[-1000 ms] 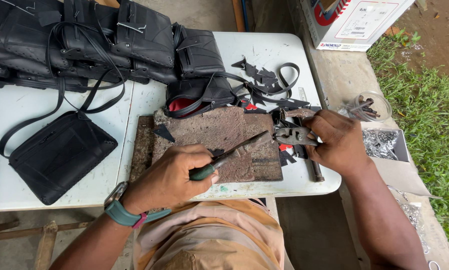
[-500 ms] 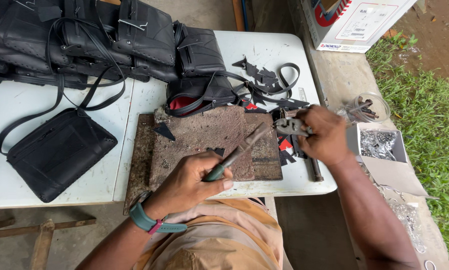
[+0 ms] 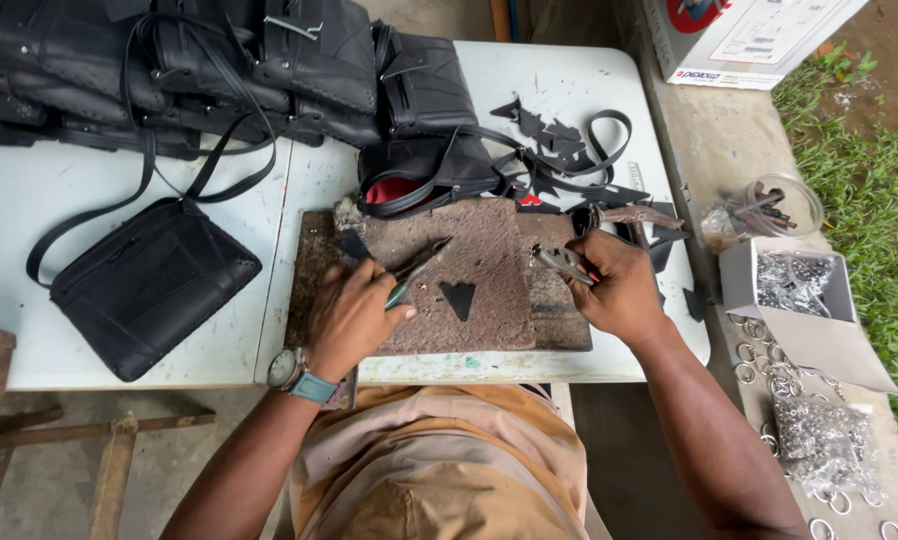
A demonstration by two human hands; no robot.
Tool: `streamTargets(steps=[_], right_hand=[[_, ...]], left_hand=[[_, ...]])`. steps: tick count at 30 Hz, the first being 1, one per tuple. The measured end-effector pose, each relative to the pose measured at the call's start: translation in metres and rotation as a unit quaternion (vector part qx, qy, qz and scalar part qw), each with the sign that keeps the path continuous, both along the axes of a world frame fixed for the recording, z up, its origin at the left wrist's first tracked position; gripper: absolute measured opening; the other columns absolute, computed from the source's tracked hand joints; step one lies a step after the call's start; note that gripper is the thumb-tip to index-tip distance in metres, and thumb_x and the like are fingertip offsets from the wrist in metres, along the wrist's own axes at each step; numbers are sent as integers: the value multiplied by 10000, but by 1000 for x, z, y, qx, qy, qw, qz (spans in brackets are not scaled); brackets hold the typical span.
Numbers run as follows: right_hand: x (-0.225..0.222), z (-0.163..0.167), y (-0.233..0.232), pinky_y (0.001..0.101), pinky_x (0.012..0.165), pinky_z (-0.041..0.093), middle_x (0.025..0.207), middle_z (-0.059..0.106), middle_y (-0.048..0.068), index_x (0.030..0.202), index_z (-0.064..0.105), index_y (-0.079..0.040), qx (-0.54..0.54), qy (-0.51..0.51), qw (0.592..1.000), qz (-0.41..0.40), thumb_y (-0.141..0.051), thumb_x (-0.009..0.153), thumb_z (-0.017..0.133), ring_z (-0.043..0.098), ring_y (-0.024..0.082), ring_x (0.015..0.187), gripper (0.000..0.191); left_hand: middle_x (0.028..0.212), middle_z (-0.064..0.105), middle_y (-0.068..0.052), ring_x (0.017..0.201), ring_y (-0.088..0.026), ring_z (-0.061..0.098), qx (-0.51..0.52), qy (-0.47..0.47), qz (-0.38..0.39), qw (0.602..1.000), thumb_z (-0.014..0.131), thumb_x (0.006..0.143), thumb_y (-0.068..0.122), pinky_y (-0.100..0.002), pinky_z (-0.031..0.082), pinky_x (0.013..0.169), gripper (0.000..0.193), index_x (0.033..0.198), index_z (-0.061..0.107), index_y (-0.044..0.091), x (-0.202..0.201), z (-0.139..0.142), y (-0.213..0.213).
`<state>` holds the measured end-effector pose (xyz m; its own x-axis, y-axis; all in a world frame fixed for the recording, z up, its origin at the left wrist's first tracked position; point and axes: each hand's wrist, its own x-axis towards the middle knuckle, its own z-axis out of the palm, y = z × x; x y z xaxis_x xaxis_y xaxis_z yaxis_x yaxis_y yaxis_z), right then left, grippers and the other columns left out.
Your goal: The person assembles a black leather bag by attaching a strap using pliers and a hammer. They position the strap, secure metal hardware, and repeatedly hammer fasteners into place. The person then places the finished bag with others on the table.
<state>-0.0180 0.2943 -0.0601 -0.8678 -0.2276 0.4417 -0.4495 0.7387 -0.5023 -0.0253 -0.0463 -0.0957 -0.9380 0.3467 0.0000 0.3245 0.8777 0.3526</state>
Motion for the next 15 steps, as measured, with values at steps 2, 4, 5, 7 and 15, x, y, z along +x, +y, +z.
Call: streamTargets(steps=[2, 4, 5, 7, 15], right_hand=[[1, 0, -4, 342, 607, 473, 798, 624, 125, 935, 676, -20, -2, 5, 1000, 16, 15, 769, 692, 611, 254, 666, 170], [1, 1, -9, 336, 609, 477, 815, 638, 122, 934, 675, -22, -4, 11, 1000, 22, 16, 782, 701, 623, 241, 676, 159], [2, 0, -12, 334, 606, 475, 815, 638, 122, 937, 673, -20, -5, 12, 1000, 20, 17, 794, 709, 623, 238, 673, 152], [2, 0, -18, 332, 599, 476, 816, 637, 126, 945, 671, -13, -4, 8, 1000, 15, 19, 806, 721, 623, 235, 663, 151], [2, 3, -18, 340, 603, 493, 825, 644, 133, 960, 662, -4, 22, 2, 1000, 20, 24, 791, 724, 643, 249, 673, 183]], left_hand=[[1184, 618, -160, 1112, -280, 605, 8, 21, -2, 1000, 879, 696, 456, -504, 275, 1139, 548, 1061, 750, 68, 0, 8, 2], [1126, 688, -180, 1083, -399, 612, 152, 192, -15, 969, 899, 556, 480, -513, 408, 976, 664, 1019, 757, 26, 3, 15, 18], [1158, 698, -183, 1091, -334, 664, 283, 131, -50, 949, 848, 707, 484, -473, 498, 974, 638, 1117, 714, 14, 5, 17, 30], [1176, 714, -184, 1090, -255, 727, 464, 24, -91, 881, 781, 876, 470, -392, 610, 938, 621, 1250, 652, -9, 6, 21, 56], [938, 781, -88, 864, -125, 761, 571, -59, -69, 816, 700, 986, 266, -254, 620, 736, 301, 1074, 729, -20, 9, 31, 90]])
